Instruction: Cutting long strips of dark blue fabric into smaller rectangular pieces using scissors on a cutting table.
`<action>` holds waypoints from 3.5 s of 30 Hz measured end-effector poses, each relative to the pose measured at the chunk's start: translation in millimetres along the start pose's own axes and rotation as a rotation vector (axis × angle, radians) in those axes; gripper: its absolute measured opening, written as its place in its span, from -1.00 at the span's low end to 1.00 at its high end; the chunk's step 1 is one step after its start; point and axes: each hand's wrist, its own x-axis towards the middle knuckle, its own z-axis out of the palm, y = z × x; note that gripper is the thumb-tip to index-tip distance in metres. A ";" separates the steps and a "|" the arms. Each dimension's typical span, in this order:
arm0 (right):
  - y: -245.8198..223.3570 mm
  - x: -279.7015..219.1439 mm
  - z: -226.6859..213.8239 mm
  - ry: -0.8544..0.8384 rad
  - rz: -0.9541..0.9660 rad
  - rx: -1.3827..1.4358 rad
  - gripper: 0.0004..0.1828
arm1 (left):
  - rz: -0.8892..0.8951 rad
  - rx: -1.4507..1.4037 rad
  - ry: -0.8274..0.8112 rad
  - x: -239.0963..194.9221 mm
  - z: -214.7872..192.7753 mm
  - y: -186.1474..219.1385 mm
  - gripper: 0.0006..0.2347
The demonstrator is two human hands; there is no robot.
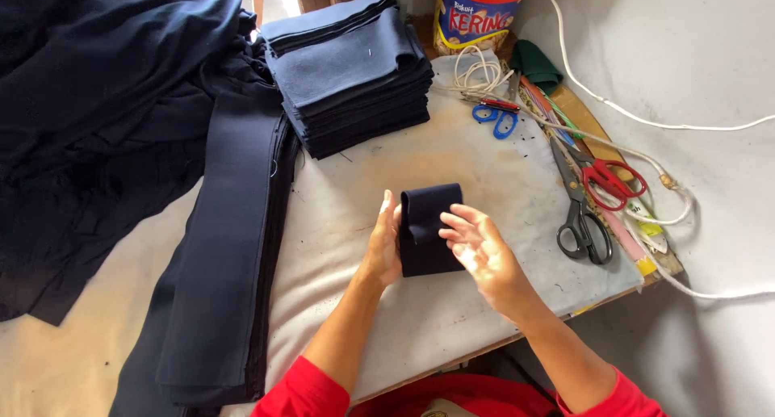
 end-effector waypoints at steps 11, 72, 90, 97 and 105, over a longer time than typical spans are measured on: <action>-15.1 10.6 -4.7 -0.029 -0.676 -1.408 -0.78 | -0.150 0.064 -0.156 -17.9 16.0 -0.9 -0.36; 12.6 101.8 10.5 0.187 -0.502 -0.719 -0.93 | 0.649 0.500 0.099 -4.7 35.9 18.7 -0.66; 11.3 100.1 10.2 0.200 -0.567 -0.793 -0.95 | 0.546 0.396 0.081 -1.6 28.2 16.7 -0.70; -10.9 108.6 -15.2 0.000 -0.607 -0.874 -0.91 | 0.541 0.418 0.140 -2.1 28.0 22.1 -0.77; -32.2 110.5 -39.2 -0.290 -0.419 -0.706 -0.90 | 0.536 0.404 0.165 -1.3 28.8 23.5 -0.79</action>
